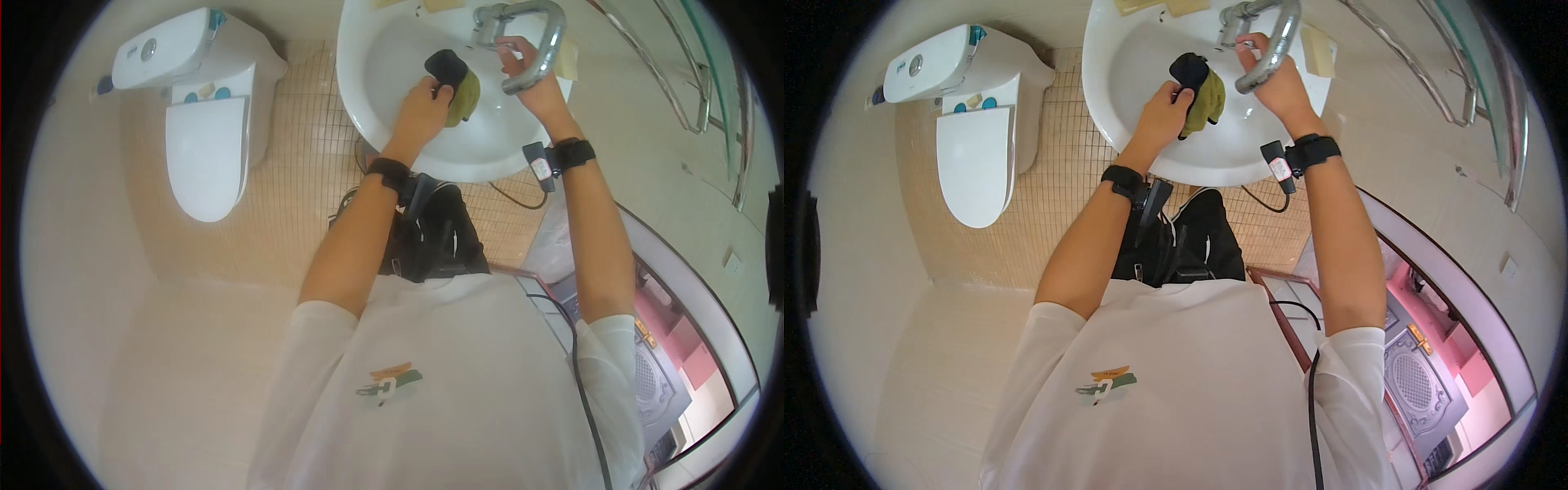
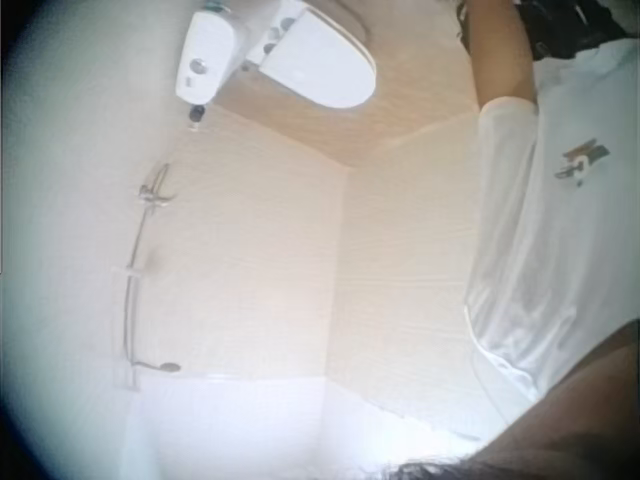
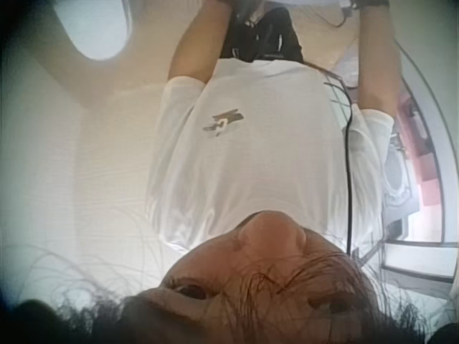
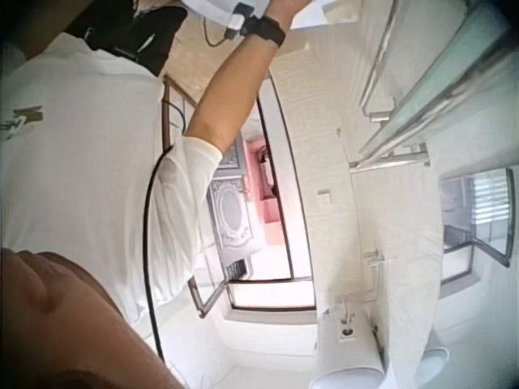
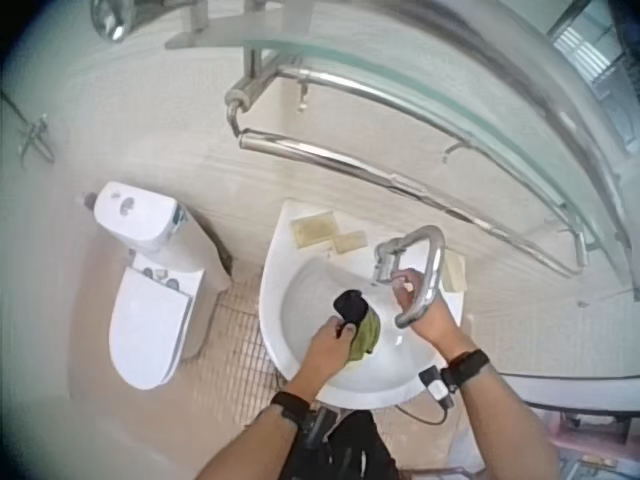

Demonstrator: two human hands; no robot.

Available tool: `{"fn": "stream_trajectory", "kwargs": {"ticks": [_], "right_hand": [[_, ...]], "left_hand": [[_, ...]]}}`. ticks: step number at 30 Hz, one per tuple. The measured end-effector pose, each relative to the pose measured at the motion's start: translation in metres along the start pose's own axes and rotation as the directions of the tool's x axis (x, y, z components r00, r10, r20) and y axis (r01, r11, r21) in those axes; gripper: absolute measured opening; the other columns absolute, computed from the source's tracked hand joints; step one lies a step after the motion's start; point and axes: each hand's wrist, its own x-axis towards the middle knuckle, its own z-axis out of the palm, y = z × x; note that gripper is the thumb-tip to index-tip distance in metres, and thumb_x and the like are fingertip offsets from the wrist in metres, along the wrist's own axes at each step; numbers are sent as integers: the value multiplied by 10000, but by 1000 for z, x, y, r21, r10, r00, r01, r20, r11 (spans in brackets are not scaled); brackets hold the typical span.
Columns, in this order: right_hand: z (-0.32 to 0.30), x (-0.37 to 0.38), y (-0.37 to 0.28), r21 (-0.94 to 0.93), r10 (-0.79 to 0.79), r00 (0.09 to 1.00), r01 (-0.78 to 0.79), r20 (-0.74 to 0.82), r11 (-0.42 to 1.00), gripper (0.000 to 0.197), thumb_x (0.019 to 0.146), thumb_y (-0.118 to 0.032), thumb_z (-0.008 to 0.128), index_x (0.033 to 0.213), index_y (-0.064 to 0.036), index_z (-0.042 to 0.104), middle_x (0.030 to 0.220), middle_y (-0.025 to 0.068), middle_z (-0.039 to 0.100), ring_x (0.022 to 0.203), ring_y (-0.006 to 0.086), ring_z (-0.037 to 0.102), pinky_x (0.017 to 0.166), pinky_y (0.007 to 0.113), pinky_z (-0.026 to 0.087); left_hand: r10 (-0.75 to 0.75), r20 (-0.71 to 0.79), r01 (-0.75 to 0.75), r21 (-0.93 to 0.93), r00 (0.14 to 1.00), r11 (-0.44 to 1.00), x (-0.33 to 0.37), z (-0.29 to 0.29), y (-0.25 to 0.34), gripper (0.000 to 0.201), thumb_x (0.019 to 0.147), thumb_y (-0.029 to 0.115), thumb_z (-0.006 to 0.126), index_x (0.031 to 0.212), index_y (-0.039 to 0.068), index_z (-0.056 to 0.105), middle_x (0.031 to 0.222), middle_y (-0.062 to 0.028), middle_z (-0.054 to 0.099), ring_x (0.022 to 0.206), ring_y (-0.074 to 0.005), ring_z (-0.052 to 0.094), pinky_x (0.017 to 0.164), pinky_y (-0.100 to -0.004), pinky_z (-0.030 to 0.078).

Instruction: Washing a green cleaning cloth in a bathroom sink.

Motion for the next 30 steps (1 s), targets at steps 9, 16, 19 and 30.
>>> {"fn": "stream_trajectory", "kwargs": {"ticks": [9, 16, 19, 30], "right_hand": [[28, 18, -15, -133, -39, 998, 46, 56, 990, 244, 1007, -265, 611, 1174, -95, 664, 1074, 140, 698, 868, 281, 681, 766, 365, 533], [28, 17, -22, -149, 20, 994, -4, 106, 989, 266, 1005, -276, 607, 1236, -151, 653, 1121, 113, 691, 863, 256, 686, 767, 359, 537], [27, 14, -19, -161, 33, 994, -16, 105, 987, 274, 1004, -283, 601, 1244, -159, 652, 1132, 111, 690, 876, 284, 688, 785, 370, 538], [37, 11, -13, -155, 2, 995, 14, 99, 988, 342, 1006, -272, 569, 1325, -155, 609, 1196, 162, 665, 1076, 371, 642, 922, 428, 504]], "left_hand": [[-93, 79, 88, 54, 993, 995, 8, -30, 5, 455, 961, 425, 544, 1175, 33, 630, 1066, -233, 702, 1024, -414, 668, 902, -465, 515], [-102, 96, 105, -18, 990, 994, 16, -13, 4, 442, 965, 419, 534, 1162, 34, 628, 1029, -240, 704, 998, -418, 673, 889, -471, 520], [-199, 151, 210, -56, 968, 976, 12, -15, 19, 436, 964, 416, 530, 1144, 34, 636, 1006, -241, 705, 967, -423, 677, 869, -469, 524], [-130, 90, 125, 57, 987, 991, 32, -5, 9, 491, 970, 452, 542, 1191, 25, 642, 995, -227, 709, 925, -362, 700, 826, -414, 535]]}}
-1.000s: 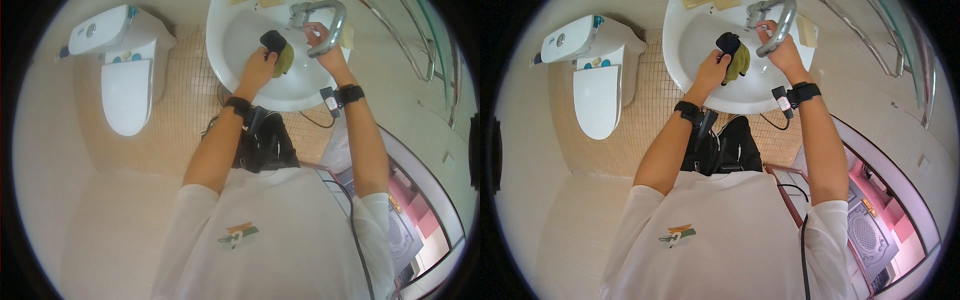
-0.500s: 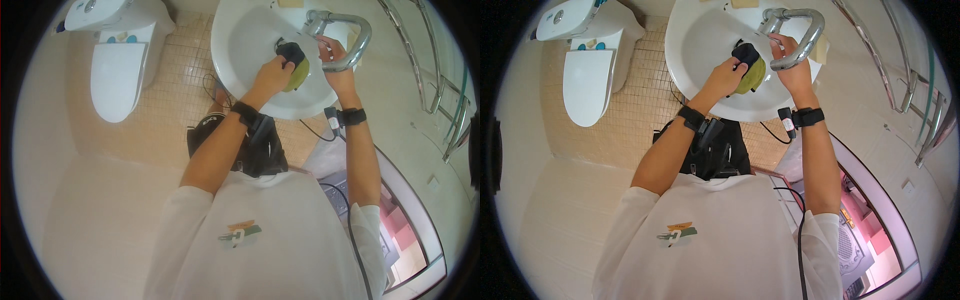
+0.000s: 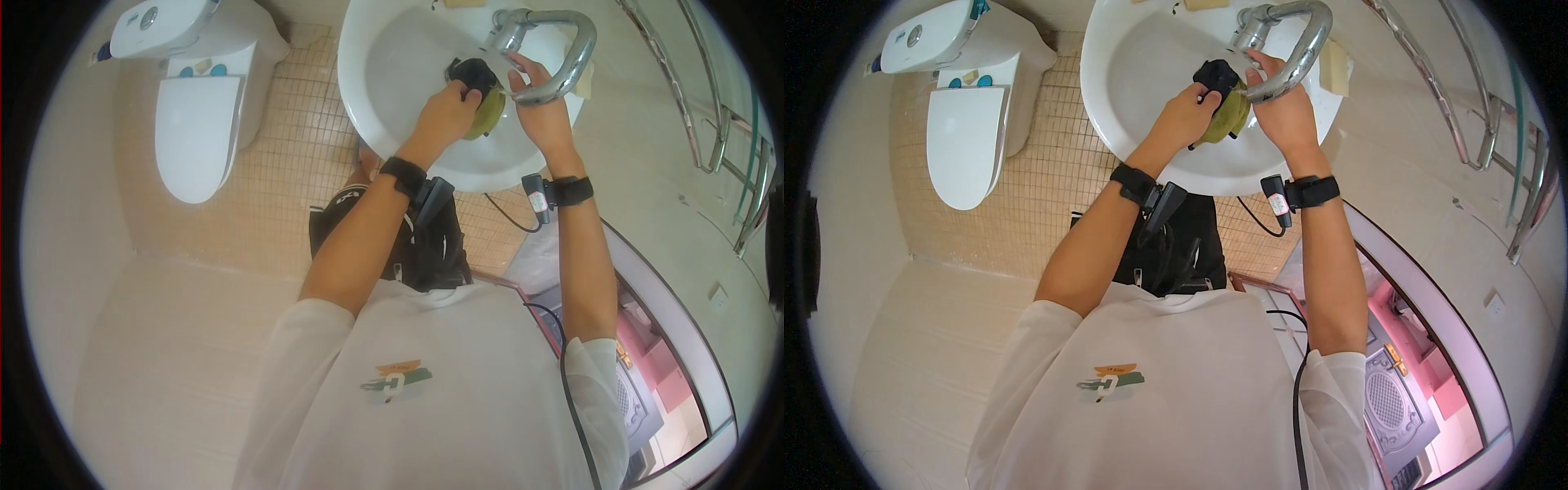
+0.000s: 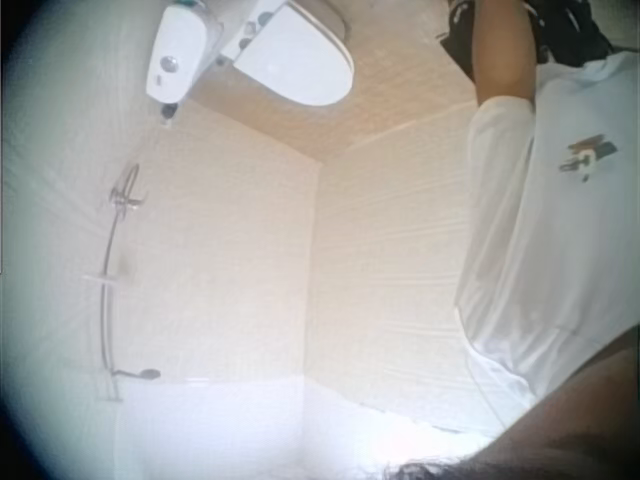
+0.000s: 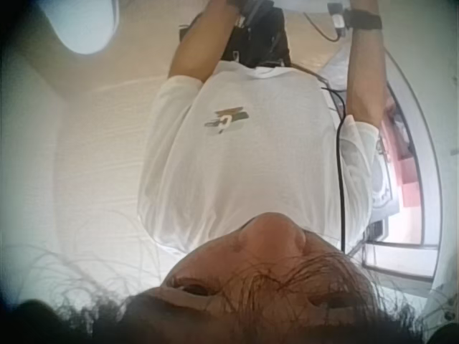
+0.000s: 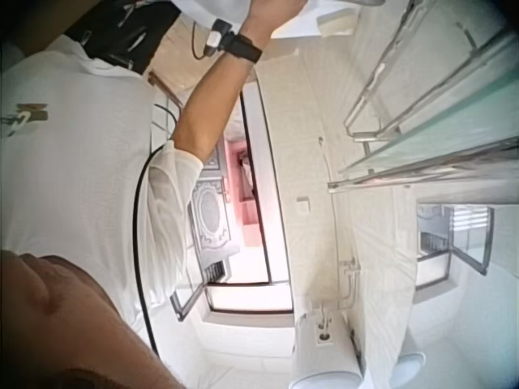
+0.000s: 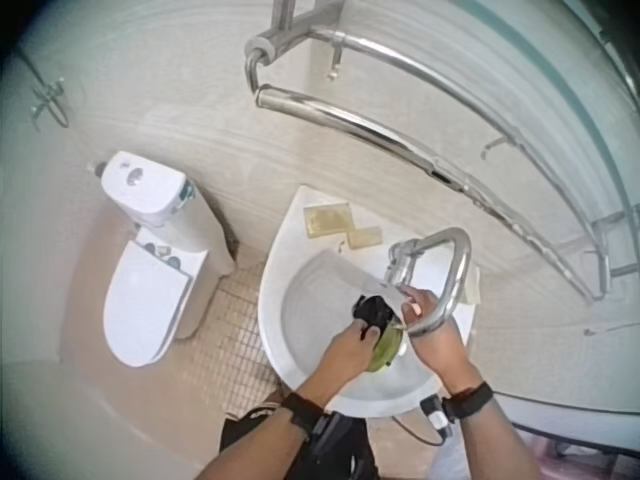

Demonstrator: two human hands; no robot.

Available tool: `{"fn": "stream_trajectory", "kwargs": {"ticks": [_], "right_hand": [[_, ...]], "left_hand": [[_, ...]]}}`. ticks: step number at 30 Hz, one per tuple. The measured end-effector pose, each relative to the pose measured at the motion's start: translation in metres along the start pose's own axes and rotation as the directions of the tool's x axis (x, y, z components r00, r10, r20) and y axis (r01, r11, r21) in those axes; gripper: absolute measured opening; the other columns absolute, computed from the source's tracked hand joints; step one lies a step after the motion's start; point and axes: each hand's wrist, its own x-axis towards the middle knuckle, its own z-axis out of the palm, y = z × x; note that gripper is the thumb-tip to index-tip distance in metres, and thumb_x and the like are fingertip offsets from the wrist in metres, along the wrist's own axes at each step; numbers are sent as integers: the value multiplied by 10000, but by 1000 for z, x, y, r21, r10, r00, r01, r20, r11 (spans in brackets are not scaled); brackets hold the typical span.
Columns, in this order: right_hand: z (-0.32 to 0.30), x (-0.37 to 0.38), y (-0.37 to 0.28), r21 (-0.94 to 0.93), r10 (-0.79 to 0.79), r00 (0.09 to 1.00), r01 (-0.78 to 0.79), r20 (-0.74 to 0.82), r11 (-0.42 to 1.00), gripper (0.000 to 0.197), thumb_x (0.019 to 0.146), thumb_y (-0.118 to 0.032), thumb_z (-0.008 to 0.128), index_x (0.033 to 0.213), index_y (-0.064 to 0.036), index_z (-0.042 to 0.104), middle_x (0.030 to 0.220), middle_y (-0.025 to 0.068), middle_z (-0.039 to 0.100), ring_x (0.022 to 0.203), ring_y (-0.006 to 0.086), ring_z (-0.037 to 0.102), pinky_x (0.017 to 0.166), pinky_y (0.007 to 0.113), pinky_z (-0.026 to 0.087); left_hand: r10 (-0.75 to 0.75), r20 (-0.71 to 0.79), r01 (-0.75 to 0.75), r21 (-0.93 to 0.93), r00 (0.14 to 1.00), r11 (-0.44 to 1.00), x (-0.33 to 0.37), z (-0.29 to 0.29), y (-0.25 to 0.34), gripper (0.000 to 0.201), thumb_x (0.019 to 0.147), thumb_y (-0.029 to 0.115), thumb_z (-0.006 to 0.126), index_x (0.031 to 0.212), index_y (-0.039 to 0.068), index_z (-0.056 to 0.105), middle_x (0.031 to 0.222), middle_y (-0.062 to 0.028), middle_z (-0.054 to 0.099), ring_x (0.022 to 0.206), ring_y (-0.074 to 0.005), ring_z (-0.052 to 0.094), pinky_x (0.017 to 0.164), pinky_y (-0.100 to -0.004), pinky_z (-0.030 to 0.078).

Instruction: Washing a green cleaning cloth in a bathroom sink.

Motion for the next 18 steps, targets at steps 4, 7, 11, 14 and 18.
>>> {"fn": "stream_trajectory", "kwargs": {"ticks": [4, 7, 11, 14, 18], "right_hand": [[3, -4, -1, 69, 18, 998, -14, -56, 998, 404, 991, -244, 583, 1374, -118, 569, 1208, 189, 652, 1070, 363, 648, 935, 419, 502], [1, -10, -7, 91, 115, 992, -110, -49, 990, 367, 978, -227, 600, 1308, -67, 576, 1192, 201, 642, 1019, 333, 657, 878, 402, 510], [18, -22, -11, 96, 85, 981, -70, -171, 993, 274, 971, -226, 618, 1150, -19, 598, 1105, 200, 652, 913, 280, 655, 793, 382, 512], [34, -26, -21, 379, 288, 951, -308, 110, 873, 266, 1021, -263, 556, 961, -9, 608, 720, 103, 598, 748, 182, 611, 701, 342, 488], [19, 29, -35, 572, 253, 943, -331, 214, 751, 347, 1042, -309, 520, 879, -15, 606, 652, 46, 555, 690, 161, 571, 665, 317, 457]], "left_hand": [[17, -23, -18, -33, 1000, 999, 2, -2, -5, 498, 967, 453, 547, 1198, 22, 643, 1002, -238, 708, 934, -374, 697, 840, -415, 534], [32, -51, -32, -6, 998, 999, 4, -7, -6, 486, 967, 438, 545, 1195, 20, 644, 1018, -248, 705, 954, -390, 691, 857, -417, 529], [40, -90, -43, -38, 995, 998, 3, -10, -14, 431, 937, 408, 538, 1100, 27, 656, 995, -247, 702, 956, -422, 676, 857, -464, 520], [31, -111, -36, -45, 993, 998, 0, -12, -25, 434, 936, 409, 536, 1096, 23, 653, 993, -250, 700, 951, -425, 674, 849, -462, 520], [-7, -49, 6, -22, 999, 1000, 20, -33, 15, 492, 976, 421, 524, 1162, -18, 640, 1022, -263, 696, 973, -393, 682, 876, -416, 513]]}}
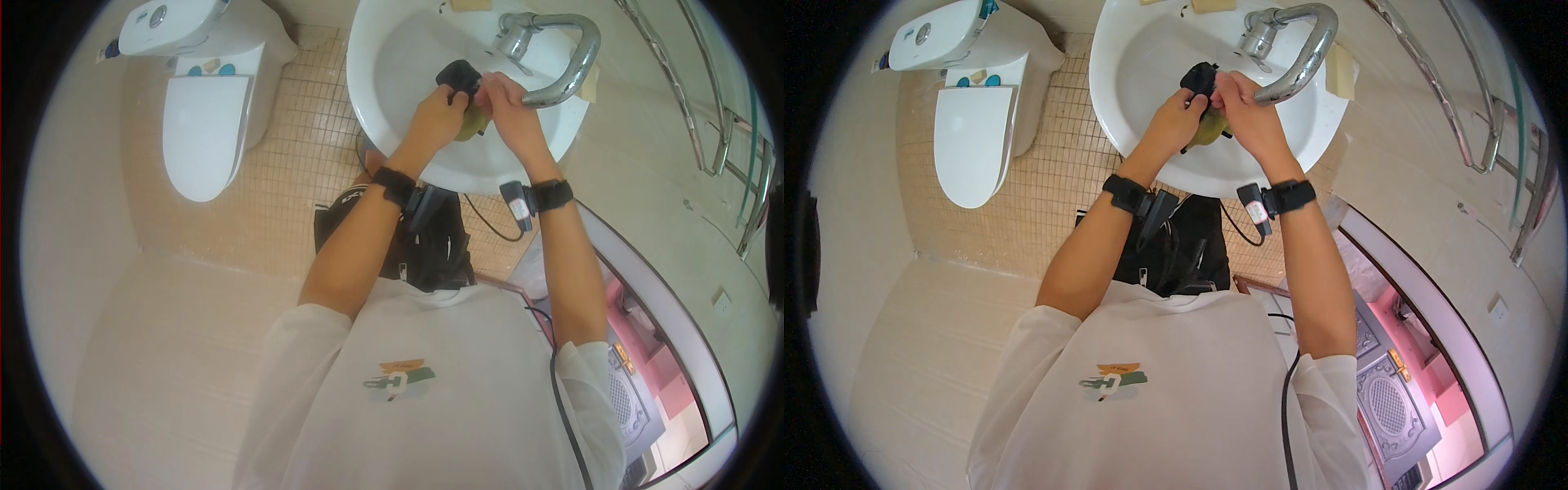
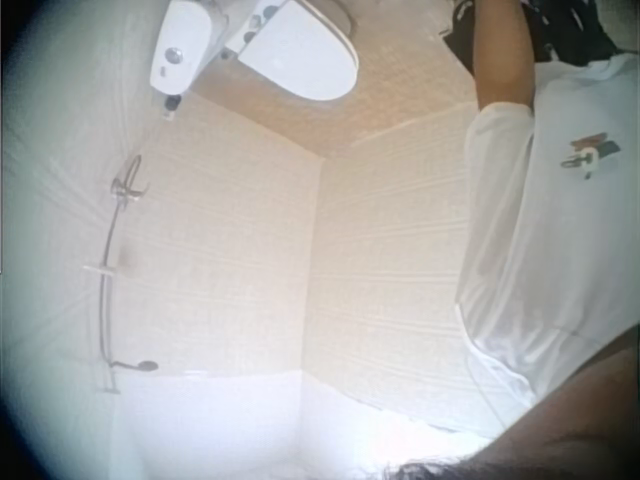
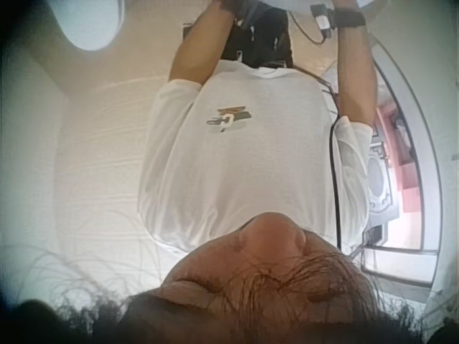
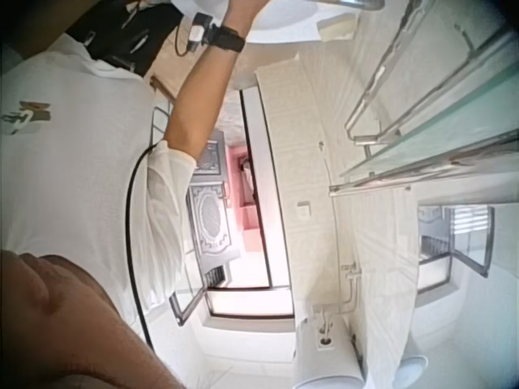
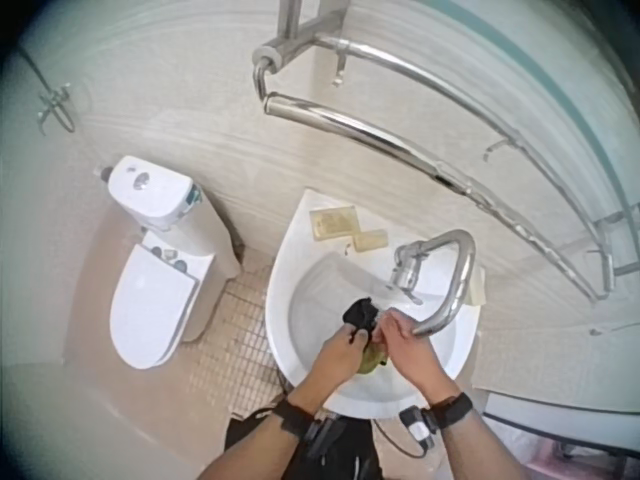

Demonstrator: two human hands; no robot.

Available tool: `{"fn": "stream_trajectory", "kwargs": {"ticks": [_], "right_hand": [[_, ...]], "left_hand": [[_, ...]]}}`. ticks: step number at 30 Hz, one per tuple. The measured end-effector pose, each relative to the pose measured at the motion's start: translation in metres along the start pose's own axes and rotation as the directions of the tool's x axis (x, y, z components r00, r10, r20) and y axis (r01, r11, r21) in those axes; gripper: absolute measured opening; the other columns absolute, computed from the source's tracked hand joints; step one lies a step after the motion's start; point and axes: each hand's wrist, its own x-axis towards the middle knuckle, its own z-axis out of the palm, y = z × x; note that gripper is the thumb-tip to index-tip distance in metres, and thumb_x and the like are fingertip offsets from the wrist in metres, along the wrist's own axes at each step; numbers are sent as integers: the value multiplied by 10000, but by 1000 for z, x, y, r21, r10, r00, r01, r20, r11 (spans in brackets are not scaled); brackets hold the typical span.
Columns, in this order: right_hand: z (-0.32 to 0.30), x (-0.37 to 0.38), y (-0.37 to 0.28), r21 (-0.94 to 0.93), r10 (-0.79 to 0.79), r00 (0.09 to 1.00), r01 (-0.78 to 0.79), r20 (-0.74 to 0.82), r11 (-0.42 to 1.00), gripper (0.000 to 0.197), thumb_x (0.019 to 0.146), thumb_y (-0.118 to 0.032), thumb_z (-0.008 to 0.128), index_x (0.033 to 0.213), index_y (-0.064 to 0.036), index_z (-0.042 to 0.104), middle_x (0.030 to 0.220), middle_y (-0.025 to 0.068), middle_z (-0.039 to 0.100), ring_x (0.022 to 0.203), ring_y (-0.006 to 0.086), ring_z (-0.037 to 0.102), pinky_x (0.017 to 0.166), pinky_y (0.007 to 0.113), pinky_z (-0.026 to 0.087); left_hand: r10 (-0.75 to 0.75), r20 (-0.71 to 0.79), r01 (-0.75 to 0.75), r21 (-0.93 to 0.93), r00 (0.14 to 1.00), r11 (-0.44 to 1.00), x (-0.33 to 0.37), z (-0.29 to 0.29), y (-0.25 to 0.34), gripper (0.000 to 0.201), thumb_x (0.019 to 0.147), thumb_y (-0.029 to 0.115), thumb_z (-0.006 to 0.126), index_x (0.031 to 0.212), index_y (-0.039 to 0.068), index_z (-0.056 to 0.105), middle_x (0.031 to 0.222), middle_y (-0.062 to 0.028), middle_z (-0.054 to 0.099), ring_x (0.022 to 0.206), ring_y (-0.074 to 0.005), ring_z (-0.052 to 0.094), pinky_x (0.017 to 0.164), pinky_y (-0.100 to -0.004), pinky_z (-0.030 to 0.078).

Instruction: Washing a green cleaning cloth in a bathroom sink.

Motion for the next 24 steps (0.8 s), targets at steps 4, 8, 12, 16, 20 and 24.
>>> {"fn": "stream_trajectory", "kwargs": {"ticks": [4, 8, 12, 16, 20, 24], "right_hand": [[19, 5, 21, -78, 29, 994, -21, 109, 997, 530, 1031, -450, 491, 725, -24, 567, 657, 34, 552, 643, 160, 510, 639, 311, 435], [27, 18, 38, -201, 155, 981, -130, 115, 971, 594, 1016, -521, 470, 688, -33, 552, 657, 50, 550, 639, 171, 515, 642, 321, 441], [32, 0, 17, -189, 224, 962, -194, 155, 963, 581, 1023, -505, 467, 718, -24, 580, 674, 59, 572, 656, 181, 543, 665, 325, 463], [31, 1, 24, -138, 54, 980, -28, 189, 990, 555, 1041, -466, 449, 788, -5, 626, 737, 70, 613, 730, 180, 581, 730, 323, 492], [35, 8, 33, -133, 6, 989, 14, 146, 991, 500, 1049, -427, 437, 880, -8, 652, 824, 88, 661, 790, 220, 612, 781, 347, 498], [37, 21, 51, -375, -160, 972, 215, 173, 902, 394, 1038, -374, 466, 1003, -36, 664, 957, 116, 706, 903, 296, 657, 843, 400, 507]], "left_hand": [[12, 143, -23, 76, 990, 997, -23, 1, -28, 496, 988, 418, 502, 1139, -36, 633, 1021, -273, 691, 969, -393, 676, 882, -424, 503], [-10, 162, -4, 89, 987, 996, -30, 5, -43, 513, 992, 421, 494, 1132, -55, 627, 1038, -281, 686, 995, -404, 669, 895, -435, 496], [31, 242, -69, 149, 970, 986, -41, -5, -44, 540, 999, 438, 487, 1151, -63, 619, 1062, -283, 684, 1016, -405, 665, 906, -433, 491], [106, 382, -208, 238, 918, 949, -47, -16, -40, 556, 1003, 448, 484, 1194, -59, 604, 1095, -284, 680, 1044, -393, 659, 922, -425, 484], [-26, 363, -46, 188, 931, 981, -46, -7, -52, 556, 1004, 442, 484, 1211, -61, 601, 1099, -282, 681, 1052, -392, 659, 929, -425, 483], [13, 301, -68, 173, 954, 983, -52, -8, -58, 535, 1006, 425, 488, 1200, -56, 615, 1072, -271, 691, 1015, -390, 667, 906, -426, 491]]}}
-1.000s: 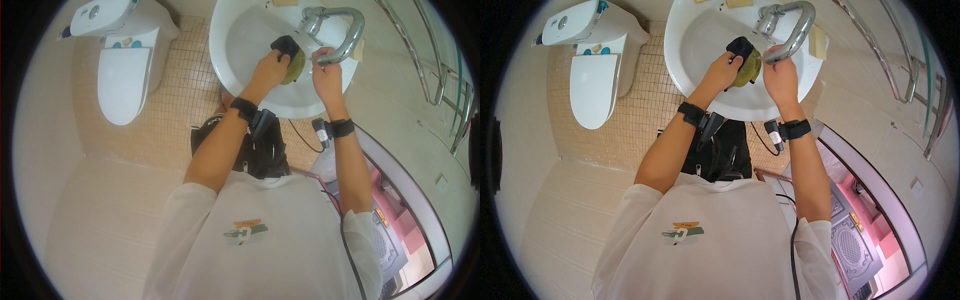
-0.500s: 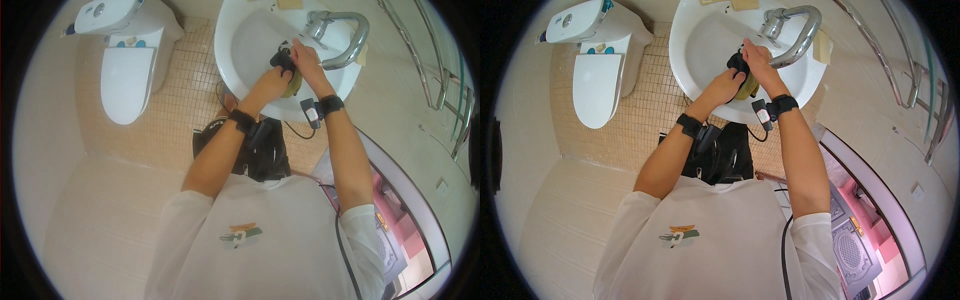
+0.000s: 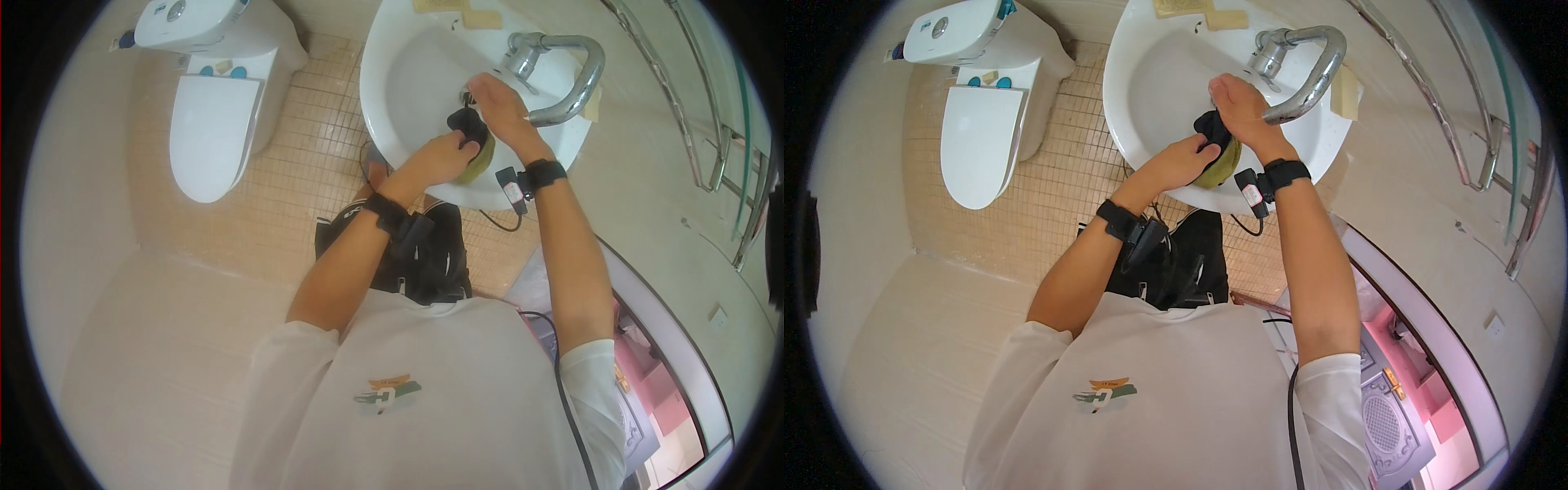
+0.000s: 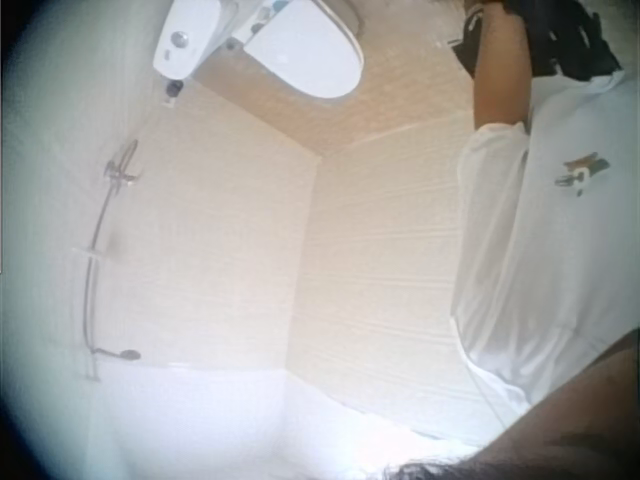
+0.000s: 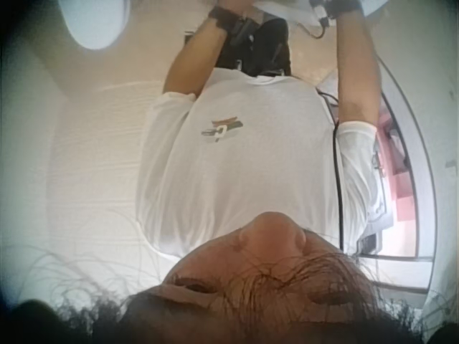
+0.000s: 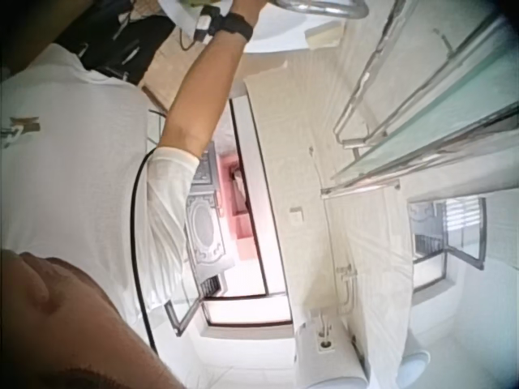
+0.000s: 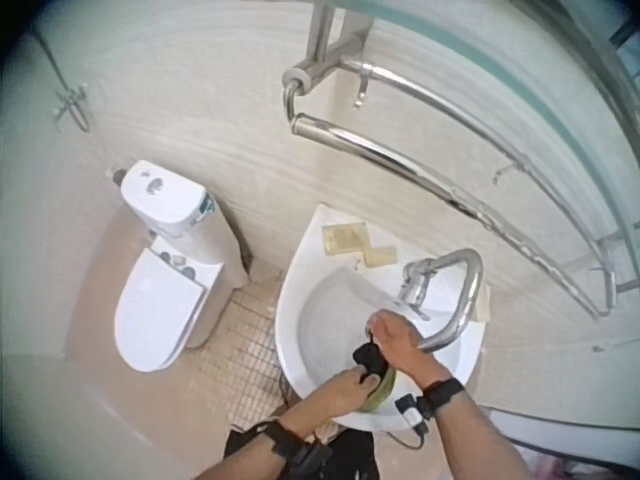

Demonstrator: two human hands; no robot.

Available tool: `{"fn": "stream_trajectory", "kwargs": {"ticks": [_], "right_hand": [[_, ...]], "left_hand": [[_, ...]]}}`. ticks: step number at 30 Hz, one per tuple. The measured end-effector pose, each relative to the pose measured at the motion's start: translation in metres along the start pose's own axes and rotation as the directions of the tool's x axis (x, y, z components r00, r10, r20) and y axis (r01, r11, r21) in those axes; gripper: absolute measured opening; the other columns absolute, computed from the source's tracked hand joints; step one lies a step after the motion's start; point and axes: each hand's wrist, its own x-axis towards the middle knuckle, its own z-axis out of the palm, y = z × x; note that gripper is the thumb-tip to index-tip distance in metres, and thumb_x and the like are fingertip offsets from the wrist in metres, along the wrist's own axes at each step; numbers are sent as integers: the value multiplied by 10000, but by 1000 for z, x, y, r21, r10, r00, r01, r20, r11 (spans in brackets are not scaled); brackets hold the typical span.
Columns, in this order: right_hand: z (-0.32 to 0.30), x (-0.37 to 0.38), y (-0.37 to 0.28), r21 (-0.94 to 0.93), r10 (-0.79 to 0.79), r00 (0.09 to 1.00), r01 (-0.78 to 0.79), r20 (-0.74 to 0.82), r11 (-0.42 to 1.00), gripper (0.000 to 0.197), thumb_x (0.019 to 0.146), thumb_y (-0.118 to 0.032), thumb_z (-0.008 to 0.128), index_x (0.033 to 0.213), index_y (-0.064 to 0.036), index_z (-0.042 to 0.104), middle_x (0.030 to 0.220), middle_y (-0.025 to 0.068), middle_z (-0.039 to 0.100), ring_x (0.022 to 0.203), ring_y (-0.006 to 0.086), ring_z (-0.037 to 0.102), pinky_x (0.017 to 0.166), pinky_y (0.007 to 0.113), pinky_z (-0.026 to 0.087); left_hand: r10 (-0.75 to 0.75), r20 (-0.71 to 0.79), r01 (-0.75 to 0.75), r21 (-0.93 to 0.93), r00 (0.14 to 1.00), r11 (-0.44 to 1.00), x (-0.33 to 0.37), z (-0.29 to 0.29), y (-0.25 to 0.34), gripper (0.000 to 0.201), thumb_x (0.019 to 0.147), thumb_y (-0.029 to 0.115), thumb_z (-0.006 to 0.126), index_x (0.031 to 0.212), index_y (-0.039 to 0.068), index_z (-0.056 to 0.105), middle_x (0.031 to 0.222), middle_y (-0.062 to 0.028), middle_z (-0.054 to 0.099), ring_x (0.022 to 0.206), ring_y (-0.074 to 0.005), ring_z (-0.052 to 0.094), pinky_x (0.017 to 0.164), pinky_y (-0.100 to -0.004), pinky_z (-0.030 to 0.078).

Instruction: Washing a green cleaning cloth in a bathroom sink.

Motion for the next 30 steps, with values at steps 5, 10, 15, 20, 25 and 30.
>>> {"fn": "stream_trajectory", "kwargs": {"ticks": [5, 10, 15, 20, 25, 30], "right_hand": [[7, -3, -2, -497, -286, 958, 252, 8, 830, 333, 1008, -287, 540, 1294, -126, 598, 1395, 125, 578, 1253, 336, 562, 1023, 478, 456], [2, -13, -8, -534, -414, 908, 382, 63, 754, 412, 1007, -260, 558, 1404, -155, 540, 1514, 110, 478, 1355, 331, 485, 1079, 500, 411], [-7, -27, -9, -505, -431, 902, 384, 25, 773, 415, 1023, -253, 547, 1425, -151, 529, 1529, 126, 461, 1375, 336, 472, 1092, 487, 399], [-16, -30, 6, 268, 5, 995, -31, 96, 963, 476, 1098, -402, 356, 1354, -60, 568, 1407, 110, 581, 1265, 250, 565, 1053, 403, 444], [-21, -36, 1, 404, 90, 992, -117, 85, 907, 528, 1095, -441, 320, 1266, -54, 635, 1239, 103, 680, 1124, 221, 625, 998, 348, 465], [-27, -39, 5, 439, 112, 982, -170, 153, 882, 537, 1093, -445, 311, 1249, -61, 654, 1263, 86, 676, 1124, 214, 630, 978, 347, 478]], "left_hand": [[-22, -32, 21, -34, 999, 999, -12, -10, -2, 512, 1004, 408, 499, 1193, -52, 621, 1061, -271, 691, 997, -388, 667, 889, -426, 491], [-71, -126, 59, -97, 989, 994, -16, -20, -2, 506, 998, 405, 508, 1165, -57, 629, 1042, -262, 692, 980, -377, 663, 876, -410, 490], [-95, -143, 71, -166, 985, 984, -19, -21, 0, 493, 989, 427, 493, 1141, -23, 623, 1099, -284, 671, 1066, -457, 627, 930, -473, 480], [-70, -152, 44, -172, 986, 984, -13, -16, -11, 490, 993, 427, 490, 1144, -20, 622, 1093, -283, 674, 1063, -454, 631, 930, -466, 482], [-108, -143, 82, -180, 984, 980, -10, -19, -8, 503, 996, 428, 487, 1175, -26, 610, 1090, -282, 674, 1061, -455, 632, 930, -465, 483], [-101, -154, 77, -155, 983, 985, 1, -11, -16, 523, 995, 442, 488, 1199, -25, 605, 1104, -276, 676, 1073, -440, 636, 936, -459, 484]]}}
